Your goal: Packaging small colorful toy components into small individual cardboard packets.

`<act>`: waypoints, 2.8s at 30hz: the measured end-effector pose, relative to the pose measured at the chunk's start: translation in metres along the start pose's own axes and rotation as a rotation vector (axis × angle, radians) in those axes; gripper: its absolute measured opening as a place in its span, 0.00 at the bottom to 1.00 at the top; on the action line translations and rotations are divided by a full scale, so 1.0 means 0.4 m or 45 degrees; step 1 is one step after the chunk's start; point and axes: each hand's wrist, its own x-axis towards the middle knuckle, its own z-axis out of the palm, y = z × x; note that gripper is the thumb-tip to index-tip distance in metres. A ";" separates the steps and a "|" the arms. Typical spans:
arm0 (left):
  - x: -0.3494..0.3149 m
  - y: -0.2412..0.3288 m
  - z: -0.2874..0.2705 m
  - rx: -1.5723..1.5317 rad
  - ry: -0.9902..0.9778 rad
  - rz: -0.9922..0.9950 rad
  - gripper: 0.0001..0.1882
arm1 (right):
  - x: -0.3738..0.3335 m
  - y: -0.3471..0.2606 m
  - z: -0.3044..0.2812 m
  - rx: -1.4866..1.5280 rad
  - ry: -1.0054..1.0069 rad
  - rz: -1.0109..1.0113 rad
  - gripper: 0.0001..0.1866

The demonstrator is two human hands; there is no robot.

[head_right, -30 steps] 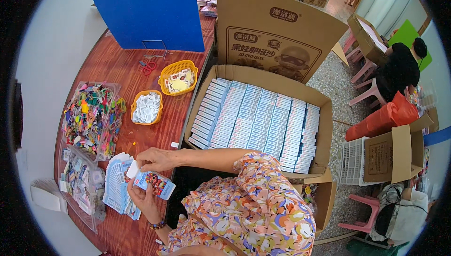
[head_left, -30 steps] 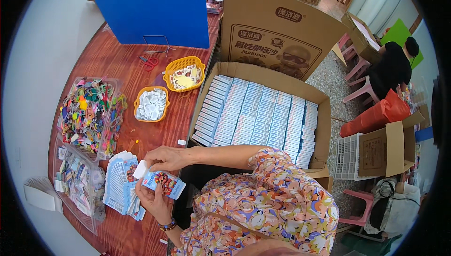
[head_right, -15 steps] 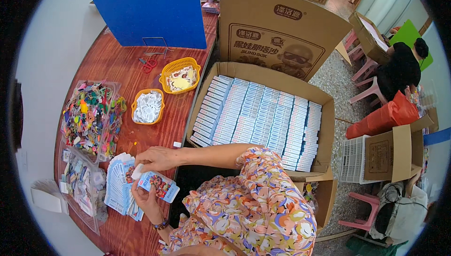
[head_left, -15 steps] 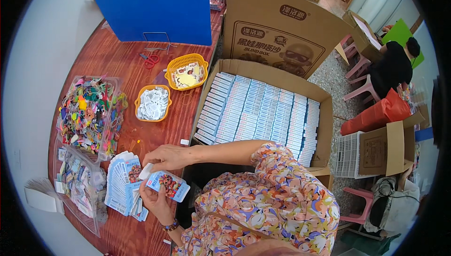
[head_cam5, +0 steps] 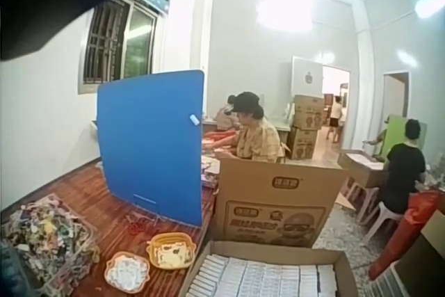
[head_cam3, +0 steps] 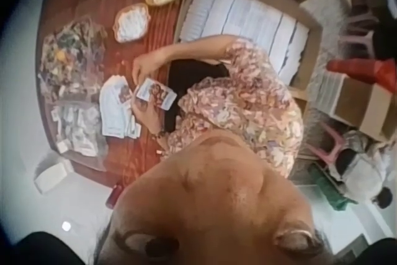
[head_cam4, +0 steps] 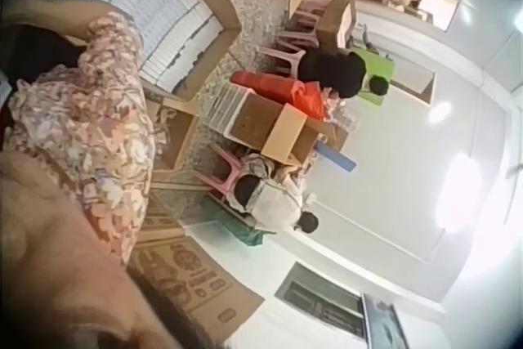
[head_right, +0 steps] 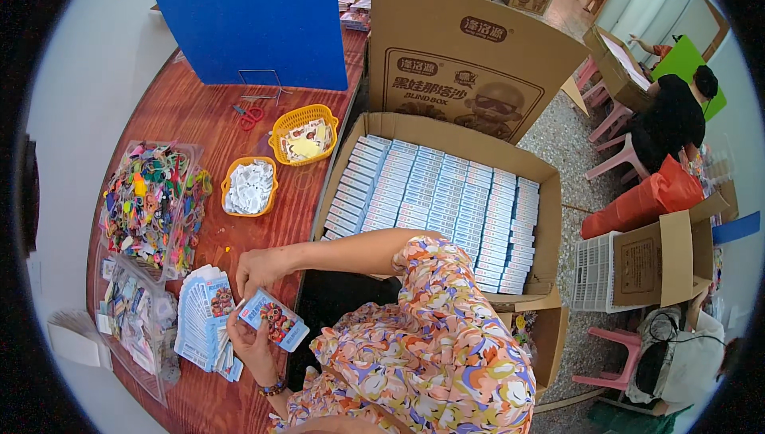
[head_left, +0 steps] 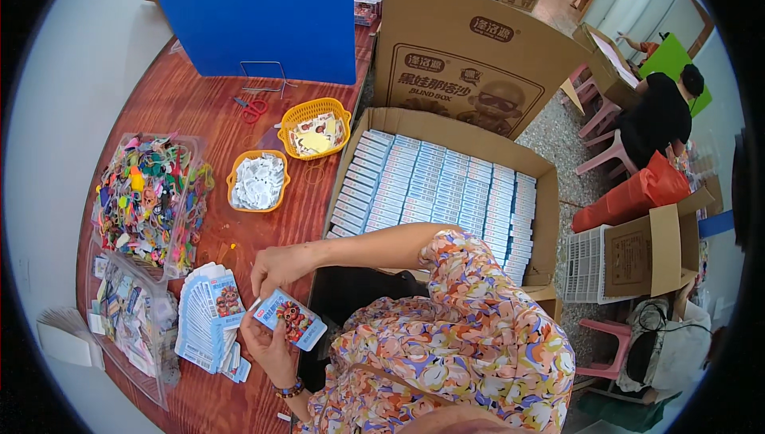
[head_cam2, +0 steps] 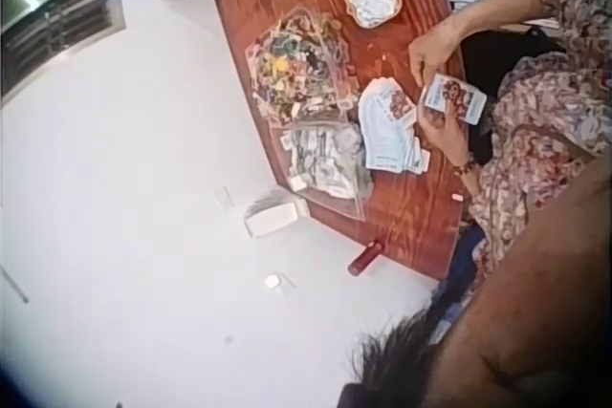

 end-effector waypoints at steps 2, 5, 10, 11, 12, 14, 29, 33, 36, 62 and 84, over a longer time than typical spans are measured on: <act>-0.002 -0.001 -0.002 -0.024 -0.011 -0.017 0.30 | -0.005 -0.013 -0.007 -0.167 0.033 -0.047 0.14; -0.016 0.001 -0.010 0.013 -0.019 -0.003 0.30 | -0.008 -0.033 0.010 -0.371 0.046 -0.083 0.14; -0.042 0.016 -0.011 -0.041 0.034 -0.045 0.30 | 0.014 -0.026 0.046 -0.566 -0.028 -0.253 0.12; -0.049 0.027 -0.008 -0.045 0.072 -0.071 0.29 | 0.017 -0.021 0.039 -0.592 -0.055 -0.310 0.12; -0.042 0.018 -0.005 -0.153 0.052 -0.026 0.28 | 0.005 -0.036 0.033 -0.542 -0.076 -0.296 0.11; -0.038 -0.006 -0.005 -0.106 0.124 -0.068 0.27 | 0.015 -0.015 0.021 -0.620 -0.068 -0.400 0.12; -0.075 0.007 -0.023 -0.042 0.215 -0.096 0.34 | 0.001 -0.140 0.084 -0.887 -0.214 -0.337 0.15; -0.083 -0.001 -0.019 -0.135 0.220 -0.068 0.35 | -0.007 -0.146 0.076 -0.982 -0.296 -0.396 0.18; -0.085 0.010 -0.014 -0.193 0.231 -0.047 0.34 | -0.014 -0.123 0.068 -0.961 -0.308 -0.411 0.20; -0.094 -0.031 -0.032 -0.145 0.220 -0.105 0.24 | 0.030 -0.004 0.055 -0.548 -0.336 -0.395 0.17; -0.085 0.000 -0.100 -0.103 0.724 0.030 0.48 | 0.159 0.035 0.150 0.706 0.127 0.246 0.09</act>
